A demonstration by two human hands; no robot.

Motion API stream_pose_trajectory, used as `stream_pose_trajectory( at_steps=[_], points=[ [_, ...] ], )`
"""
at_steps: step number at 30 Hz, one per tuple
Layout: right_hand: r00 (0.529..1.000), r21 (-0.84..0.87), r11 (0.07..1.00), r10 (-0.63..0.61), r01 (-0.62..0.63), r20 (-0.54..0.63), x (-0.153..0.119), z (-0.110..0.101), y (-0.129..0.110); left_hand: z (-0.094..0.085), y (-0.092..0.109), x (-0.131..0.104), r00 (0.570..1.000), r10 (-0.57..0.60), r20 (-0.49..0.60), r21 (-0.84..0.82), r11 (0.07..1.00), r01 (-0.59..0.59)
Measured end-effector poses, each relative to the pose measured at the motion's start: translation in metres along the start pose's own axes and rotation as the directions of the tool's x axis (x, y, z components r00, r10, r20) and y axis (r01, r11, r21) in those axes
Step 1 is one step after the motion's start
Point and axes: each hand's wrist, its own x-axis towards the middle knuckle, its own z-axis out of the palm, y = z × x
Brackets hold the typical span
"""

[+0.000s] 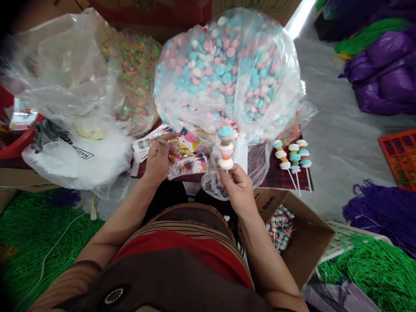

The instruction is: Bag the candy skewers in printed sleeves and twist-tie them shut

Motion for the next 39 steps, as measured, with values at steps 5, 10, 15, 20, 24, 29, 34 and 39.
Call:
stream_pose_trajectory(
  at_steps=[5,10,15,20,24,29,34,39],
  points=[
    [0.999,0.194,0.98,0.054,-0.052,-0.005,0.027,0.019,-0.009,0.01,0.002,-0.007,0.983,-0.006,0.181,0.12,0.993,-0.016],
    [0.989,0.125,0.981,0.145,-0.147,0.03,0.035,0.037,-0.001,0.008,0.004,-0.005,0.902,-0.156,0.403,0.24,0.969,0.06],
    [0.986,0.114,0.987,0.129,-0.117,-0.104,0.034,0.036,0.008,-0.006,0.007,-0.002,0.766,-0.372,0.525,0.345,0.915,0.208],
    [0.986,0.022,1.0,-0.006,0.01,-0.169,0.032,0.034,0.02,-0.01,-0.004,-0.005,0.833,-0.364,0.416,0.397,0.897,0.194],
    [0.993,0.021,1.0,-0.004,0.006,-0.115,0.033,0.034,0.028,-0.013,-0.014,-0.005,0.834,-0.333,0.439,0.391,0.907,0.156],
    [0.998,0.178,0.983,0.052,-0.047,-0.023,0.036,0.028,0.028,-0.017,-0.017,0.0,0.795,-0.343,0.501,0.397,0.907,0.141],
    [0.991,0.039,0.999,0.014,-0.009,-0.136,0.036,0.025,0.031,-0.01,-0.024,-0.005,0.835,-0.421,0.353,0.305,0.896,0.323],
    [0.992,-0.036,0.998,-0.053,0.05,-0.112,0.037,0.032,0.038,0.003,-0.034,-0.018,0.894,-0.428,0.133,0.182,0.897,0.402]
  ],
)
